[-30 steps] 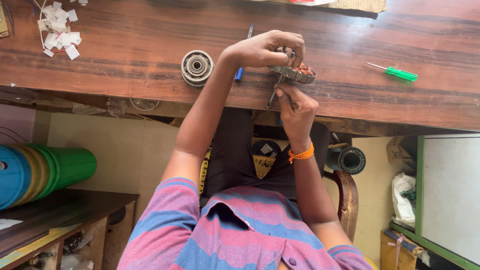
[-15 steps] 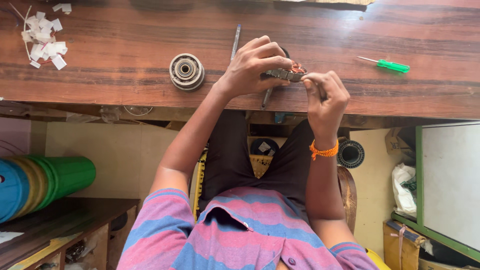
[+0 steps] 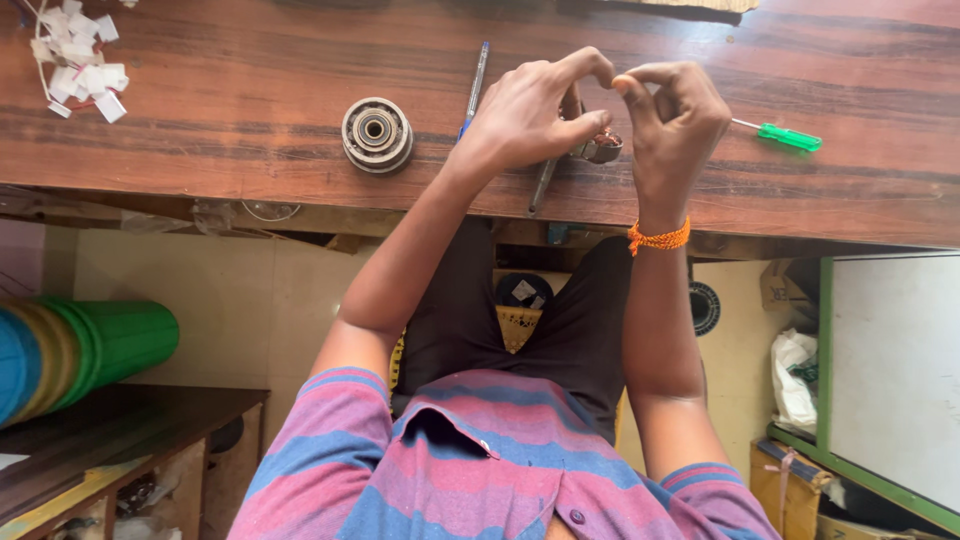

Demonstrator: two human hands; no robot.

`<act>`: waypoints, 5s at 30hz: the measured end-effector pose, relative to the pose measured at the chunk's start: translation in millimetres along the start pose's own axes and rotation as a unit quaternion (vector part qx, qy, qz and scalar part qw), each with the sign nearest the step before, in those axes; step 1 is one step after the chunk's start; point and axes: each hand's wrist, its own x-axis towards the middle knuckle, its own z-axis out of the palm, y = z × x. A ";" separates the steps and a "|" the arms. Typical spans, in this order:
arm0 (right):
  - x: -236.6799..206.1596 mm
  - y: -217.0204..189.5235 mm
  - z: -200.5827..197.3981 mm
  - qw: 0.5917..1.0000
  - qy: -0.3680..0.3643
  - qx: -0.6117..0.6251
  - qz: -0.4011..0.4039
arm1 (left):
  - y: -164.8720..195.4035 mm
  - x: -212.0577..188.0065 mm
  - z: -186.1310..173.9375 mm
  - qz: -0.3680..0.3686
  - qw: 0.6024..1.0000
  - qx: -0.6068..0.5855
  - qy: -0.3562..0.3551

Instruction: The person sits at a workbench holding a small electric motor armature with copper windings and repeatedly picks and pulls at the windings and components with their fingers, working around the part. A screwdriver and a bearing-like part rest on the bench unused while they work by hand.

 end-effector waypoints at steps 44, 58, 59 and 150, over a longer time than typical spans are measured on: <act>-52.8 -24.6 -23.2 0.997 -0.013 0.052 0.058 | -22.7 -31.2 4.2 0.259 0.952 0.120 0.111; -4.9 -11.4 -4.4 0.999 -0.022 0.008 0.026 | 7.0 5.3 16.4 0.068 0.991 0.055 0.102; -6.1 -11.9 -5.0 0.999 -0.022 0.010 0.029 | 7.1 8.2 15.6 0.095 0.986 0.062 0.120; -36.4 -24.7 -21.0 0.999 -0.025 0.036 0.006 | -8.4 -28.2 -0.6 0.215 0.967 0.123 0.061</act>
